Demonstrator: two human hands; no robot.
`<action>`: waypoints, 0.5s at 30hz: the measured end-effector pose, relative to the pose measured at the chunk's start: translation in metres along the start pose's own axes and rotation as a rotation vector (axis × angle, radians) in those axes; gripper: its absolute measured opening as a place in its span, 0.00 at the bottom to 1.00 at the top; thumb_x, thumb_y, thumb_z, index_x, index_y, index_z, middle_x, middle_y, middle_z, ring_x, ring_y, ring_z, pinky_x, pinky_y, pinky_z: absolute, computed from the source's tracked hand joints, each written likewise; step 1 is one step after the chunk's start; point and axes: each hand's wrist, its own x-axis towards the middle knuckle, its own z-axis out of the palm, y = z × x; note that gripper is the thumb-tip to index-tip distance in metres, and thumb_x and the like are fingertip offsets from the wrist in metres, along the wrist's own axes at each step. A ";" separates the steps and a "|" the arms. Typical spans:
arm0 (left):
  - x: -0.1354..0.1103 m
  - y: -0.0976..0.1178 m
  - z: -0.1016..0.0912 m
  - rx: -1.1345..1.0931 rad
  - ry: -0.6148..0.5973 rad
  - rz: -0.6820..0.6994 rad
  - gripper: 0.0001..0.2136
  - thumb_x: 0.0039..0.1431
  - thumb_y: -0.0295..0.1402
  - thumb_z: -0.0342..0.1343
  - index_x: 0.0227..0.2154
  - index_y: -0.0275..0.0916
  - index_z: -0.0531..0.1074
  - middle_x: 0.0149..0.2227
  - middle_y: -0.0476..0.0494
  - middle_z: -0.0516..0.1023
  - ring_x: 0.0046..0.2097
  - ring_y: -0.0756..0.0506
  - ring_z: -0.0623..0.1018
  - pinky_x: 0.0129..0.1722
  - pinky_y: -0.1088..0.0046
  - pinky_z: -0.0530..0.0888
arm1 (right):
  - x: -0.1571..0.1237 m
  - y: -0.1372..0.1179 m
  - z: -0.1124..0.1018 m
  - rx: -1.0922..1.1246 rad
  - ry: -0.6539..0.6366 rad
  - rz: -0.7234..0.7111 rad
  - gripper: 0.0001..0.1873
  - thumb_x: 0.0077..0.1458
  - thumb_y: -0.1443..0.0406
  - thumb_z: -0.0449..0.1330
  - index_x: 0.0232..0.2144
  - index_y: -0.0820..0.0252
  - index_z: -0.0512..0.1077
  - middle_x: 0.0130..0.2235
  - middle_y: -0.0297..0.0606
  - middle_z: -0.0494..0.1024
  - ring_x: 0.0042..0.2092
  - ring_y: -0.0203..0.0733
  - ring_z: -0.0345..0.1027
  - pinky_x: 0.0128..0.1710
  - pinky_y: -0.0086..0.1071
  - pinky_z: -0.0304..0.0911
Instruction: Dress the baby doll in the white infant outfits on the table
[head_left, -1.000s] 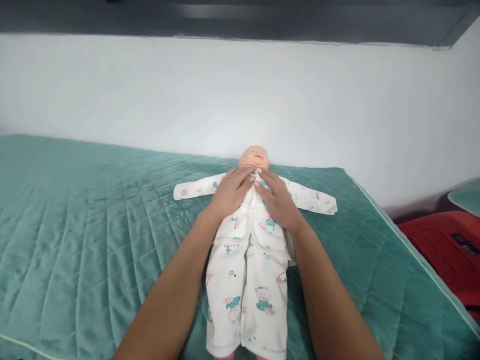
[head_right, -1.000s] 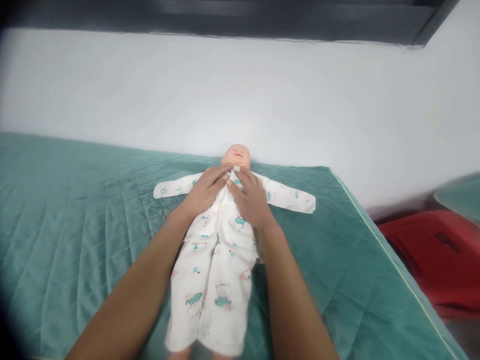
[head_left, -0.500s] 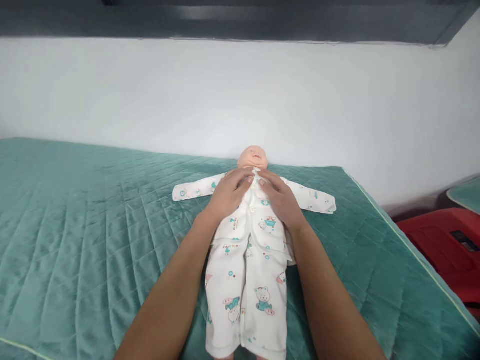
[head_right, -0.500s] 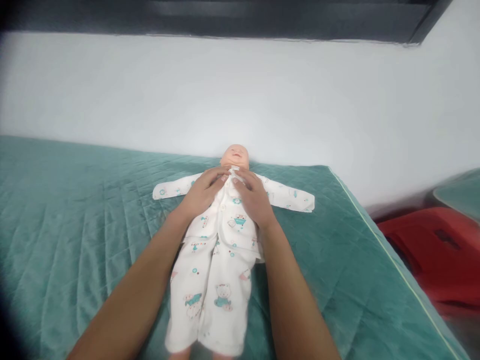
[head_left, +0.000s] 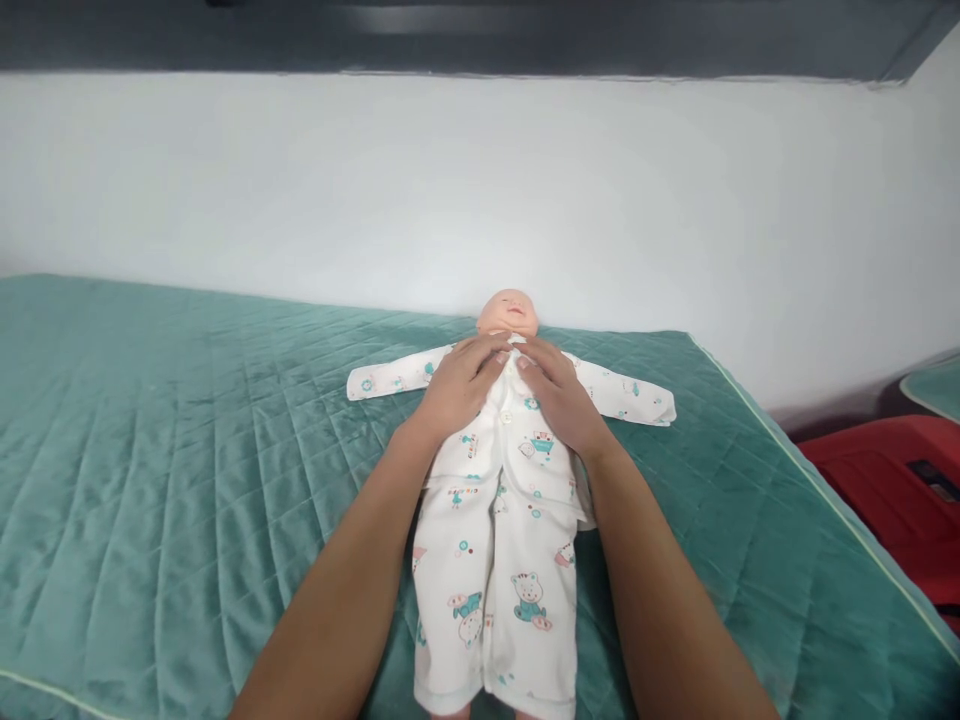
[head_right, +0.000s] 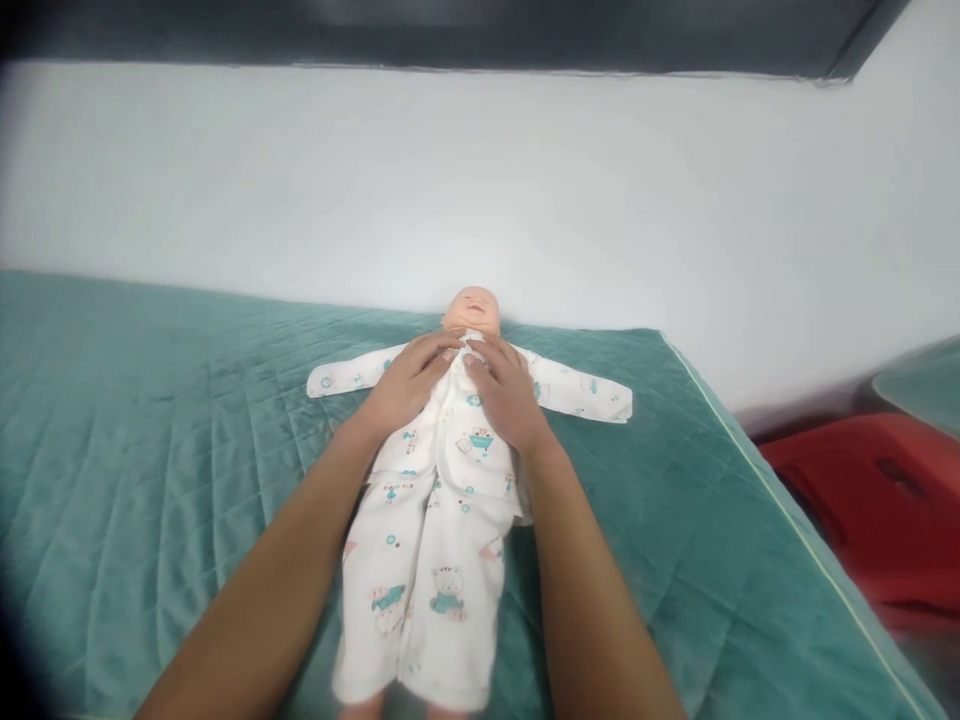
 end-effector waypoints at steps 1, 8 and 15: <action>0.000 0.000 0.000 -0.004 -0.001 0.001 0.15 0.70 0.38 0.45 0.51 0.43 0.73 0.59 0.46 0.75 0.61 0.45 0.71 0.63 0.62 0.65 | -0.001 0.000 0.000 0.001 0.000 0.000 0.20 0.64 0.52 0.52 0.53 0.46 0.74 0.62 0.35 0.70 0.66 0.48 0.55 0.68 0.52 0.45; 0.000 0.003 -0.002 -0.009 -0.019 -0.014 0.17 0.70 0.37 0.45 0.55 0.43 0.72 0.60 0.44 0.74 0.63 0.45 0.69 0.66 0.61 0.62 | -0.011 -0.006 0.001 0.186 0.122 0.038 0.17 0.59 0.55 0.58 0.49 0.51 0.75 0.59 0.38 0.73 0.62 0.46 0.62 0.65 0.47 0.55; -0.017 0.008 -0.008 -0.076 0.070 -0.018 0.15 0.67 0.34 0.50 0.53 0.44 0.74 0.59 0.44 0.74 0.63 0.44 0.69 0.64 0.59 0.65 | -0.020 -0.021 -0.003 0.181 0.127 0.058 0.16 0.56 0.61 0.60 0.48 0.51 0.74 0.57 0.36 0.74 0.61 0.46 0.64 0.65 0.46 0.54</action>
